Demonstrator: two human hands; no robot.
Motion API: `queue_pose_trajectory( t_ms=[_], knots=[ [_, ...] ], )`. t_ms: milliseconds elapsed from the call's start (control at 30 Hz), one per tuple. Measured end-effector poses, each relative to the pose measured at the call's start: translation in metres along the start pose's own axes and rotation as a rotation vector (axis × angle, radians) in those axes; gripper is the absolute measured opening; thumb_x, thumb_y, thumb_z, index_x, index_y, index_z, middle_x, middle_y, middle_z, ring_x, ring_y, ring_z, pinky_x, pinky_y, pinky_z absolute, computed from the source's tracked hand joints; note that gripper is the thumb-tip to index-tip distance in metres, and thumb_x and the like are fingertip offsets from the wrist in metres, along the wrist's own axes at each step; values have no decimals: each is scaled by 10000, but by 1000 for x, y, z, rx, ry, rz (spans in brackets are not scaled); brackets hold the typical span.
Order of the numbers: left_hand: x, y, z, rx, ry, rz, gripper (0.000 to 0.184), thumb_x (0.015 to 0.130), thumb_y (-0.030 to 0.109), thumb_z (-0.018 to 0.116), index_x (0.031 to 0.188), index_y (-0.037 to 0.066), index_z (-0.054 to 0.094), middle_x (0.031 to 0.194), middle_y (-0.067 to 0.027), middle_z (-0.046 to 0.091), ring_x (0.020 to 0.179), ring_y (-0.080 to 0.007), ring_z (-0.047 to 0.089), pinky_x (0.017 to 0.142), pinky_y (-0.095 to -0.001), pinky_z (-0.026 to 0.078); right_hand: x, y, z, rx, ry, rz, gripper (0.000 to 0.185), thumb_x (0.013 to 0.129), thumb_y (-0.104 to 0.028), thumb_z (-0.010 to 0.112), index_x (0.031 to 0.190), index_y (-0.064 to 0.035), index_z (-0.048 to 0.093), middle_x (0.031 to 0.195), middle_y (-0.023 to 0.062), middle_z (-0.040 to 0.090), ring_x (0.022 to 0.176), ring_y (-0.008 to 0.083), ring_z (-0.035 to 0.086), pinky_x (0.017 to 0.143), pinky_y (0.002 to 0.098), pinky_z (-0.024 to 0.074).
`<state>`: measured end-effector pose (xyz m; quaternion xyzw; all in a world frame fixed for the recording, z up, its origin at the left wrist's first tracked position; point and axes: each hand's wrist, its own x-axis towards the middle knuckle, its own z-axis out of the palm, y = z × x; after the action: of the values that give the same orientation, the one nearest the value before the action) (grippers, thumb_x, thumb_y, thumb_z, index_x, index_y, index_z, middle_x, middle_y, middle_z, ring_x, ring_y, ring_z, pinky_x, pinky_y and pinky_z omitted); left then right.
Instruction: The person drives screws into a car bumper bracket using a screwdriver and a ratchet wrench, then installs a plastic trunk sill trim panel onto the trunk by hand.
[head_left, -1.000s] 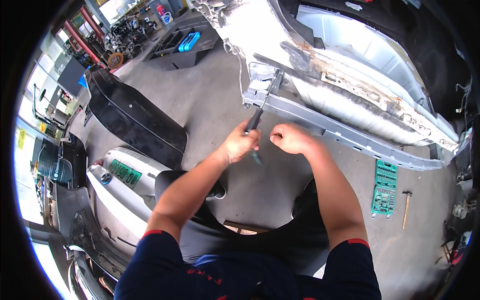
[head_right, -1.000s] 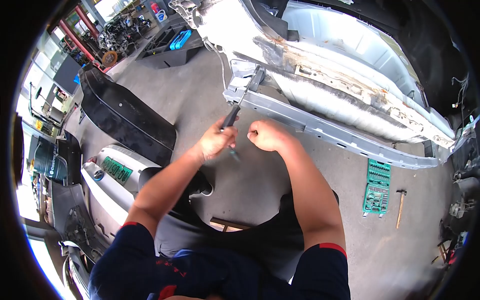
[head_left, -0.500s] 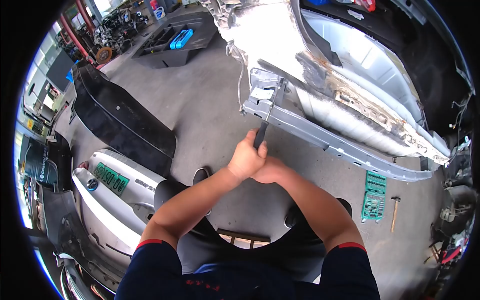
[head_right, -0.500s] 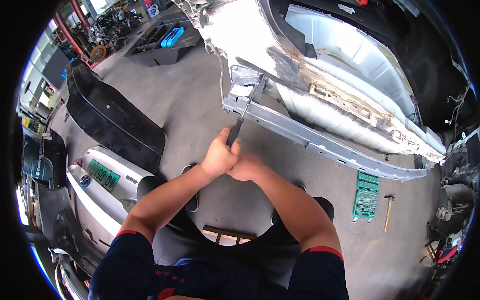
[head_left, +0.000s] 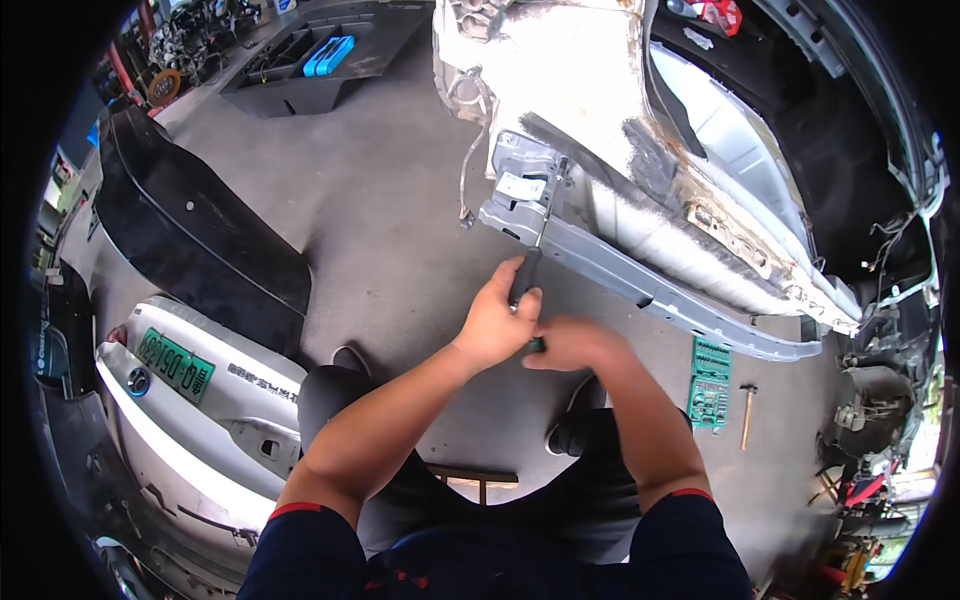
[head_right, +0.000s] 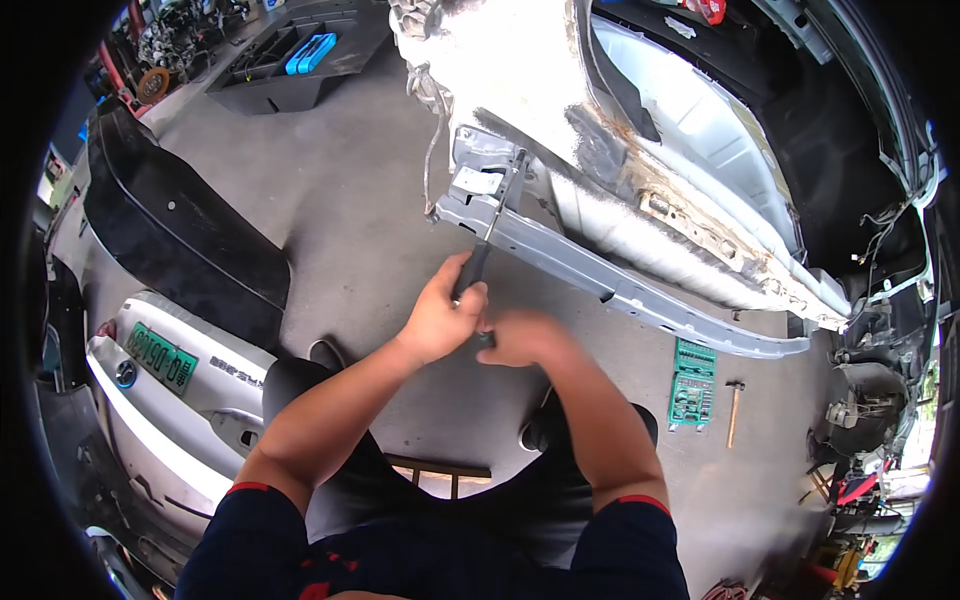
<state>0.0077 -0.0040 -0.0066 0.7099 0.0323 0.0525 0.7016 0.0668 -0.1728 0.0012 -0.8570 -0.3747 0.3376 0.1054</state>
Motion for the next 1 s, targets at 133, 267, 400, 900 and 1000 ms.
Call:
queue_pose_trajectory(
  t_ms=[133,267,400,900,1000],
  knots=[
    [-1,6,1,-791,-68,-348,497,1025,113,496,1507,42,399,843,-73,539,630,-163,506,738,-418,555,-66,-34,-61,-65,-156,210,503,899,-507,704,906,-5,716,839,170,716,815,372,682,742,455,511],
    [1,-19,7,-45,101,25,550,960,162,583,1469,10,439,953,-204,657,724,-297,654,808,-449,577,3,-21,3,51,-1,92,384,920,-399,694,1032,-36,749,1013,193,747,979,368,697,839,473,530],
    [2,16,4,702,70,-23,648,880,182,636,1459,-48,457,1061,-328,689,954,-475,705,877,-515,560,80,-17,52,471,201,-218,340,924,-356,701,1021,-34,746,984,196,743,948,356,699,825,468,531],
    [3,1,12,-805,-26,-345,554,1010,133,511,1541,44,379,864,-63,558,630,-150,505,664,-365,545,-59,-16,-49,-106,-94,95,452,916,-481,696,911,-29,712,900,166,712,860,350,694,765,476,534],
    [-2,1,14,-362,99,-239,512,981,160,550,1468,23,475,892,-79,603,673,-174,560,701,-374,555,7,-7,-15,-91,-269,32,399,910,-427,724,1041,-49,716,950,138,732,933,306,702,840,439,545]
  ],
)
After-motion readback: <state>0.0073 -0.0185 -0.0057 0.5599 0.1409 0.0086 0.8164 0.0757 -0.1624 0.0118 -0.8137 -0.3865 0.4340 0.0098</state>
